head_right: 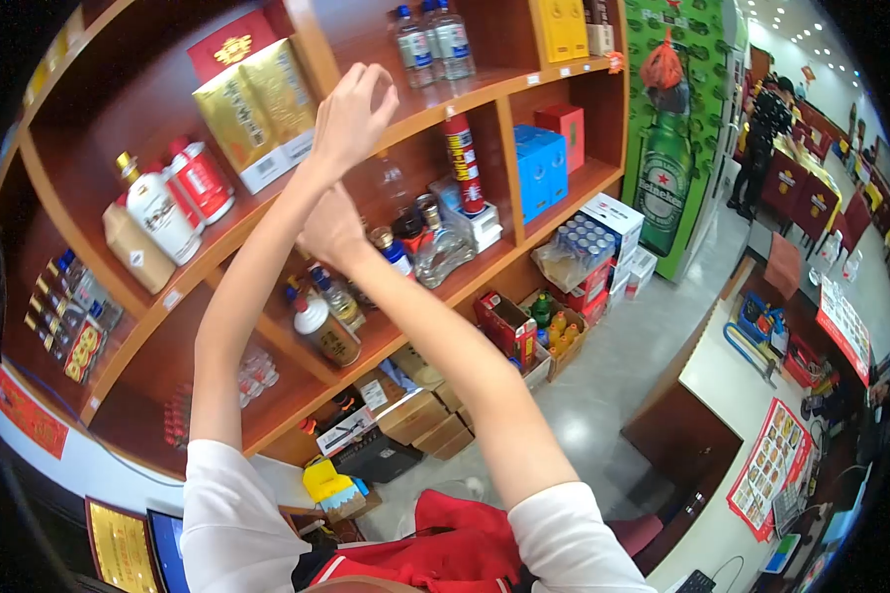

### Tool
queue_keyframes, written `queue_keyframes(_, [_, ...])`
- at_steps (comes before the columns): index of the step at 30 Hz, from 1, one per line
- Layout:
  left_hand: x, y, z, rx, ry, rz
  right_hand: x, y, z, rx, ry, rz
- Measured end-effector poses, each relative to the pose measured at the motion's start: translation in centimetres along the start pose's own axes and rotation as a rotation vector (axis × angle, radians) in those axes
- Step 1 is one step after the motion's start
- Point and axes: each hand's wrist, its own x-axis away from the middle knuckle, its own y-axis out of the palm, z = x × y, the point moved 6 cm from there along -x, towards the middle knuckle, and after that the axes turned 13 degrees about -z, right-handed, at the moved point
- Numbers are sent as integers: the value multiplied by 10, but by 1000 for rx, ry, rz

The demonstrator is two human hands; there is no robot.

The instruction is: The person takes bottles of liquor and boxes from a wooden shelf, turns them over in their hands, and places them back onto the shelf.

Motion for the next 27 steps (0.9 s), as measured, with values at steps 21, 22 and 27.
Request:
queue_keyframes(21, [-271,277,-209,186,-402,39,13,-93,450,-369,414,128])
queue_keyframes(22, [-273,284,-210,130,-366,170,2,-87,466,-372,430,87])
queue_keyframes(27, [-256,279,-188,-28,-376,24,-65,-52,537,-329,433,-158])
